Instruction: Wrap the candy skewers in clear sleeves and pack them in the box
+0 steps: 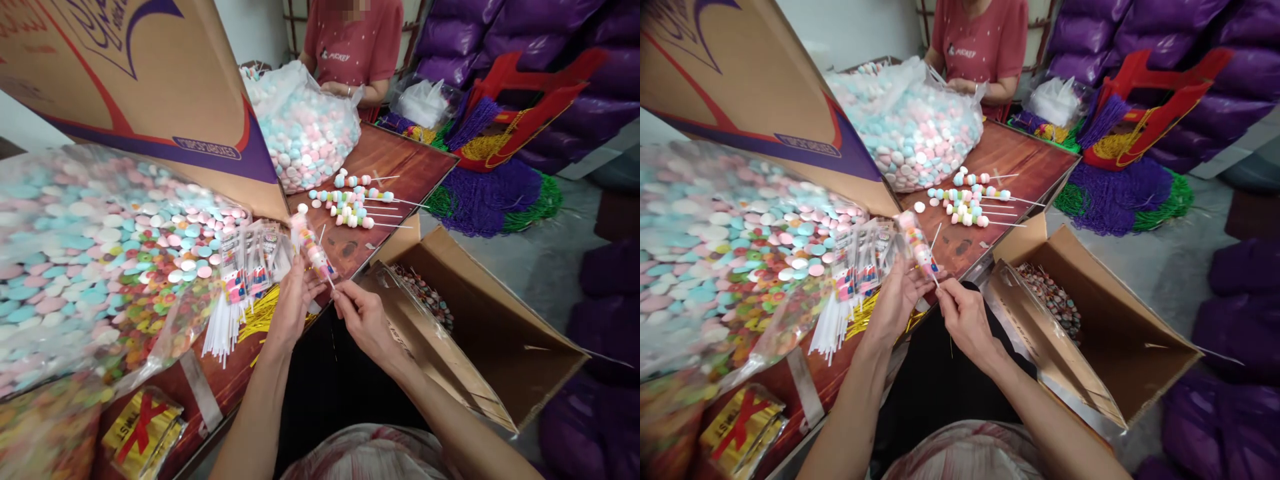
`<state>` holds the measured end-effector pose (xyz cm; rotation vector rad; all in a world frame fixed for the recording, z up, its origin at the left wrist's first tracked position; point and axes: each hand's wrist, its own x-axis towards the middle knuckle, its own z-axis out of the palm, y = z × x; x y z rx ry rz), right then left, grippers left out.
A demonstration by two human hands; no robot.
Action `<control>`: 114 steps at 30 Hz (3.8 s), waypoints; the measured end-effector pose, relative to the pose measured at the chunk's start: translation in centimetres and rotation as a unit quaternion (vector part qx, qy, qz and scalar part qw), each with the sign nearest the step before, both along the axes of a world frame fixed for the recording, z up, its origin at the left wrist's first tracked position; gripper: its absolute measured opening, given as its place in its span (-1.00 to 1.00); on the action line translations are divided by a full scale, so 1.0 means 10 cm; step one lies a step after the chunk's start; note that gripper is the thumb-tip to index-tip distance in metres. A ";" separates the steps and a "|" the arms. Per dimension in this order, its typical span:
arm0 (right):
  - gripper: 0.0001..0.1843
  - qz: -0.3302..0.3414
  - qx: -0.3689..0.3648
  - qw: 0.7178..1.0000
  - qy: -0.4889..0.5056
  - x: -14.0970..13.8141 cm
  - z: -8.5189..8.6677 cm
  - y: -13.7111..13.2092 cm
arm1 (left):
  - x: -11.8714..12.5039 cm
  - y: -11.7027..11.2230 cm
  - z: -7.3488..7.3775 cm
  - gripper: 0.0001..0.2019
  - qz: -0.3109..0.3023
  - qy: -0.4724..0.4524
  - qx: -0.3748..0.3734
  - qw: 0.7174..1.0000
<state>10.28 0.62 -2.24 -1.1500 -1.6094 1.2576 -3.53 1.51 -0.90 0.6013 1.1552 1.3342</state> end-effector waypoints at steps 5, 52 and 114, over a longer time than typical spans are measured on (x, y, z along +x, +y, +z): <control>-0.73 0.003 0.004 1.000 -0.017 -0.04 -0.07 -0.05 | 0.13 0.08 0.01 -0.65 0.001 -0.051 -0.015 0.999; -0.78 0.231 0.353 0.856 -0.299 -0.78 -0.20 -0.08 | -0.97 -0.61 0.07 -0.73 0.236 -0.063 0.091 0.966; -0.87 0.149 0.065 0.986 0.042 -0.90 0.08 0.21 | -0.72 -0.42 0.01 -0.70 0.332 0.088 0.118 0.932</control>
